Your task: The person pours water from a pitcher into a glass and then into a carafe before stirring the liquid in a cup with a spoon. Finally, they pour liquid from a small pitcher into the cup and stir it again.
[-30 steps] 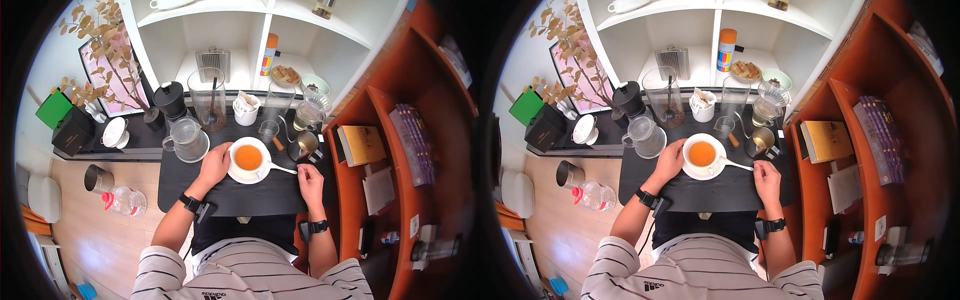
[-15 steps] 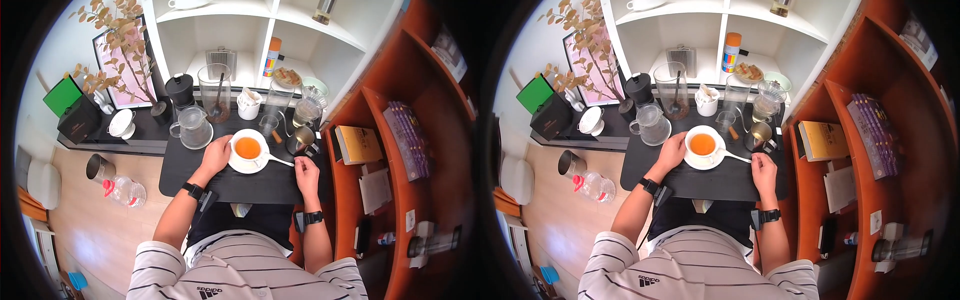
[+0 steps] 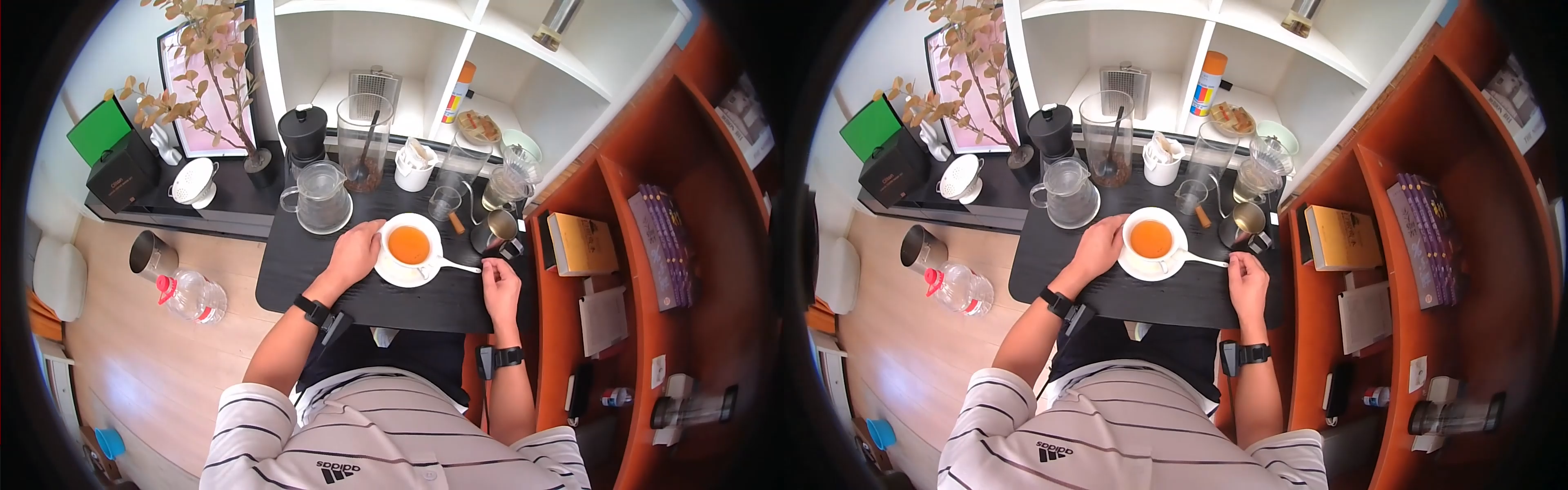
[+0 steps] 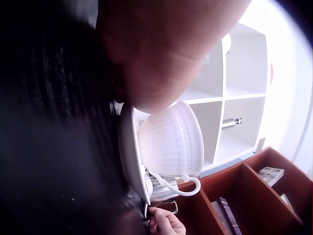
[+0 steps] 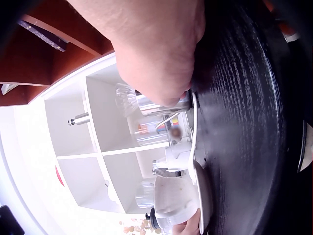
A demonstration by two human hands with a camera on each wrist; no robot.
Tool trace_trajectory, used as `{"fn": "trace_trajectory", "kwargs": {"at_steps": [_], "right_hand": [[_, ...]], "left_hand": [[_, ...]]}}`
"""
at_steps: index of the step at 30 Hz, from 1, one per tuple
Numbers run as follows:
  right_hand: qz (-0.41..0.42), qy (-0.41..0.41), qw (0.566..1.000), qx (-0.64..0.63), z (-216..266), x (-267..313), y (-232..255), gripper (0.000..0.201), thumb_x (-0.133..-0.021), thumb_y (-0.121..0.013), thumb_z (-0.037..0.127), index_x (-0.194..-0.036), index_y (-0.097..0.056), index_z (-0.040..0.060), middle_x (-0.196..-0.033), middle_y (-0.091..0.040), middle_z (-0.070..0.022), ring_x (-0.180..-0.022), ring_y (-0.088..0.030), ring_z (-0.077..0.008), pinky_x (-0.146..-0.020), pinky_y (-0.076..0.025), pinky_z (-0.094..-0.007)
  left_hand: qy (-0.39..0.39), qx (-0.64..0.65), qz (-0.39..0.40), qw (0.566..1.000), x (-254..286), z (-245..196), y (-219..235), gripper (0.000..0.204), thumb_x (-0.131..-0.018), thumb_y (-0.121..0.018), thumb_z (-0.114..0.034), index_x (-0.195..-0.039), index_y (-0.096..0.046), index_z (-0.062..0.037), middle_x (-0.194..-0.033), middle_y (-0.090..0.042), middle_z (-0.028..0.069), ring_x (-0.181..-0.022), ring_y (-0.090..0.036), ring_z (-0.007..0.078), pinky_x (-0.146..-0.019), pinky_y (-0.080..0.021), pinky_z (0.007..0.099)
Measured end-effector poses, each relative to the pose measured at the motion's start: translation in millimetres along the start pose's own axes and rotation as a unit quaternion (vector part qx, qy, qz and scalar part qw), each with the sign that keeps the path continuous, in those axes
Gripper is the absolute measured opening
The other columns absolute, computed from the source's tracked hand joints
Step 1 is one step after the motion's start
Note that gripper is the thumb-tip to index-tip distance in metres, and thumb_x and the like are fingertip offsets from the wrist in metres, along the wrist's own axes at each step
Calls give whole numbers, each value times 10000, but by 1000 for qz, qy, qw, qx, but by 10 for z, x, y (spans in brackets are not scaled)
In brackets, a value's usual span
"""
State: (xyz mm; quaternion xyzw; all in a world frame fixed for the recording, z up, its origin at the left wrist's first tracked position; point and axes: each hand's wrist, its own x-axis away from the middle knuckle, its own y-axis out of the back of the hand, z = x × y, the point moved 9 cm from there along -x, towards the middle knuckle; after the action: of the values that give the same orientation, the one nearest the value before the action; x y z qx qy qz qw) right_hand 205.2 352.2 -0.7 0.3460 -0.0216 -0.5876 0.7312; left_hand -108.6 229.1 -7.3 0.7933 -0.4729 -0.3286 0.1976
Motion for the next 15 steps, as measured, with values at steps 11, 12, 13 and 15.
{"fn": "trace_trajectory", "kwargs": {"at_steps": [11, 12, 13, 15], "right_hand": [[20, -28, 999, 17, -23, 14, -16, 153, -1036, -672, 108, -1050, -746, -25, -852, -703, -70, -708, -631, -112, -671, -513, -281], [21, -31, 999, 23, -48, -3, -30, 153, -1036, -673, 109, -1050, -746, -25, -854, -703, -67, -706, -625, -109, -670, -511, -280], [25, -32, 999, 27, -45, -2, -37, 153, -1036, -673, 109, -1050, -746, -25, -854, -703, -67, -706, -625, -109, -670, -511, -280], [20, -19, 1000, 8, -15, 4, -41, 163, -1053, -677, 137, -1054, -751, -8, -802, -637, 11, -690, -534, -57, -638, -449, -249]], "left_hand": [[16, 30, -33, 999, 65, -55, 113, 315, -1014, -574, -100, -1294, -696, -20, -1161, -737, 209, -1067, -702, 415, -927, -566, 477], [19, 24, -32, 999, 58, -50, 115, 315, -1012, -577, -96, -1293, -697, -21, -1156, -738, 206, -1059, -704, 412, -920, -569, 473], [25, 20, -29, 999, 80, -44, 90, 314, -1010, -579, -93, -1292, -697, -21, -1152, -739, 203, -1052, -707, 409, -912, -571, 469], [23, 22, -31, 999, 81, -27, 72, 312, -1010, -581, -92, -1291, -698, -22, -1140, -739, 199, -1038, -708, 408, -903, -573, 469]]}}
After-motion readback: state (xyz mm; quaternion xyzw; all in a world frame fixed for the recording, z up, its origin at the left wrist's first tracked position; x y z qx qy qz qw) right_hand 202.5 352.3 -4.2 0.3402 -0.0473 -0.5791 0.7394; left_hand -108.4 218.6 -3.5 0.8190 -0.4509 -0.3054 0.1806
